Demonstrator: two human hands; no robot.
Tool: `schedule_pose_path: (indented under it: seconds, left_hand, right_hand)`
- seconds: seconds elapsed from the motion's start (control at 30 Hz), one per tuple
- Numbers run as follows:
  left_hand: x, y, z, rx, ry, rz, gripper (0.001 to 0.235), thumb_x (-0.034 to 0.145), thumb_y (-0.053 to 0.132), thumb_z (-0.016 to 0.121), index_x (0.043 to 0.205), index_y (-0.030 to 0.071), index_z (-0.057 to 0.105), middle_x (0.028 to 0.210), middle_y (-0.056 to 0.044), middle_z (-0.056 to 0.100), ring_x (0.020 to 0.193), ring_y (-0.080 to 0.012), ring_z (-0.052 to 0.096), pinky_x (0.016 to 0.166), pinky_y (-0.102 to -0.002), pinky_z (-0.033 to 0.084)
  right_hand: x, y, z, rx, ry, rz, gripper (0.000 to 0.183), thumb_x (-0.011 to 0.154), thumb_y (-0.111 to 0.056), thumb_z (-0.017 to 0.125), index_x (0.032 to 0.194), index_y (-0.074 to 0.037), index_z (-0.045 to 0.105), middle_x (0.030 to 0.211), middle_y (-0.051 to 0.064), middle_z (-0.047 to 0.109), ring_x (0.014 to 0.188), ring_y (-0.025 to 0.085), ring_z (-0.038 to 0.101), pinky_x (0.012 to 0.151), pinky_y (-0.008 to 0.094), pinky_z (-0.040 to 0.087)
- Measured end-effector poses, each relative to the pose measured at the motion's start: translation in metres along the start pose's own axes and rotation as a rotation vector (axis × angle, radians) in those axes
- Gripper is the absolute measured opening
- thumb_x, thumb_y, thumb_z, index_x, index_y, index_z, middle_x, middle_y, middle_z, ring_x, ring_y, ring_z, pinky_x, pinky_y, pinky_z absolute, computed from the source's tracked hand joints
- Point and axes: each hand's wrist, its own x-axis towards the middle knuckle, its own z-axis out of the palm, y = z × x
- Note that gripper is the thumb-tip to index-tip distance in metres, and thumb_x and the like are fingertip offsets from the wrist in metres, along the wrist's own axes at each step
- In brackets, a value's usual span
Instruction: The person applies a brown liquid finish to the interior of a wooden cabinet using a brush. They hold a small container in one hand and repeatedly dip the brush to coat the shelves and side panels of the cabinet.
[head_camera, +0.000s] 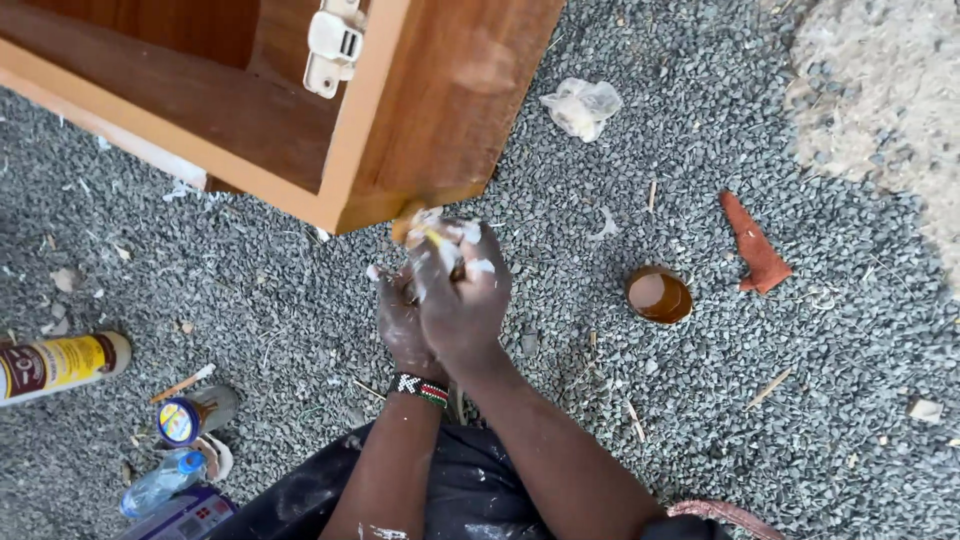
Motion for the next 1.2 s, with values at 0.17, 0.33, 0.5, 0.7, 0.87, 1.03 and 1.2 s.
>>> schedule_pose_path:
  seconds: [0.17, 0.33, 0.5, 0.7, 0.87, 1.03, 1.2]
  left_hand:
    - [0.033, -0.029, -0.023, -0.067, -0.023, -0.018, 0.066, 0.122, 0.069, 0.053, 0.141, 0.011, 0.078, 0.103, -0.005, 0.084, 0.082, -0.0202, 0.082, 0.078, -0.037, 0.064]
    - [0.015, -0.014, -0.008, 0.011, -0.056, -0.062, 0.067, 0.123, 0.071, 0.046, 0.136, 0.014, 0.077, 0.099, -0.002, 0.083, 0.083, -0.0165, 0.08, 0.08, -0.034, 0.058]
    - [0.017, -0.018, -0.008, 0.046, -0.086, -0.08, 0.063, 0.124, 0.067, 0.048, 0.141, 0.012, 0.076, 0.106, -0.003, 0.085, 0.089, -0.02, 0.083, 0.086, -0.038, 0.059]
    - [0.007, -0.008, -0.003, 0.057, -0.09, -0.08, 0.067, 0.125, 0.068, 0.045, 0.141, 0.013, 0.077, 0.107, -0.004, 0.083, 0.088, -0.0198, 0.081, 0.088, -0.038, 0.058]
    - [0.012, -0.018, -0.008, 0.094, -0.117, -0.064, 0.069, 0.123, 0.07, 0.045, 0.144, 0.012, 0.077, 0.108, -0.001, 0.082, 0.089, -0.0161, 0.081, 0.088, -0.036, 0.059]
    - [0.007, -0.013, -0.004, 0.087, -0.103, -0.077, 0.078, 0.119, 0.078, 0.047, 0.145, 0.01, 0.076, 0.109, -0.003, 0.082, 0.091, -0.0187, 0.08, 0.09, -0.039, 0.057]
    - [0.006, -0.009, -0.009, 0.043, -0.091, -0.047, 0.076, 0.121, 0.078, 0.046, 0.141, 0.012, 0.077, 0.106, -0.004, 0.082, 0.088, -0.0196, 0.081, 0.088, -0.039, 0.058]
  right_hand:
    - [0.023, 0.089, -0.021, -0.228, 0.039, 0.439, 0.02, 0.118, -0.011, 0.07, 0.127, 0.004, 0.079, 0.101, 0.022, 0.081, 0.076, 0.019, 0.068, 0.078, 0.036, 0.057]
    - [0.044, 0.211, -0.05, -0.282, 0.077, 0.478, 0.031, 0.109, -0.015, 0.076, 0.129, 0.005, 0.087, 0.101, 0.026, 0.085, 0.092, 0.027, 0.084, 0.08, 0.046, 0.058]
    - [0.059, 0.243, -0.055, -0.343, 0.069, 0.473, 0.037, 0.107, -0.016, 0.073, 0.136, 0.001, 0.088, 0.106, 0.025, 0.089, 0.1, 0.033, 0.088, 0.083, 0.046, 0.06]
    - [0.043, 0.188, -0.05, -0.16, 0.098, 0.55, 0.042, 0.106, -0.019, 0.07, 0.134, 0.007, 0.087, 0.117, 0.028, 0.086, 0.109, 0.032, 0.078, 0.107, 0.052, 0.058]
    - [0.056, 0.265, -0.055, -0.477, 0.09, 0.467, 0.033, 0.1, -0.022, 0.073, 0.114, 0.0, 0.093, 0.101, 0.03, 0.086, 0.11, 0.057, 0.083, 0.101, 0.067, 0.056]
    - [0.057, 0.245, -0.055, -0.316, 0.11, 0.498, 0.032, 0.098, -0.017, 0.076, 0.121, -0.004, 0.093, 0.096, 0.02, 0.086, 0.093, 0.032, 0.083, 0.085, 0.05, 0.063]
    - [0.055, 0.208, -0.042, -0.025, 0.125, 0.511, 0.028, 0.1, -0.005, 0.077, 0.123, 0.007, 0.086, 0.102, 0.02, 0.083, 0.097, 0.019, 0.072, 0.086, 0.039, 0.063]
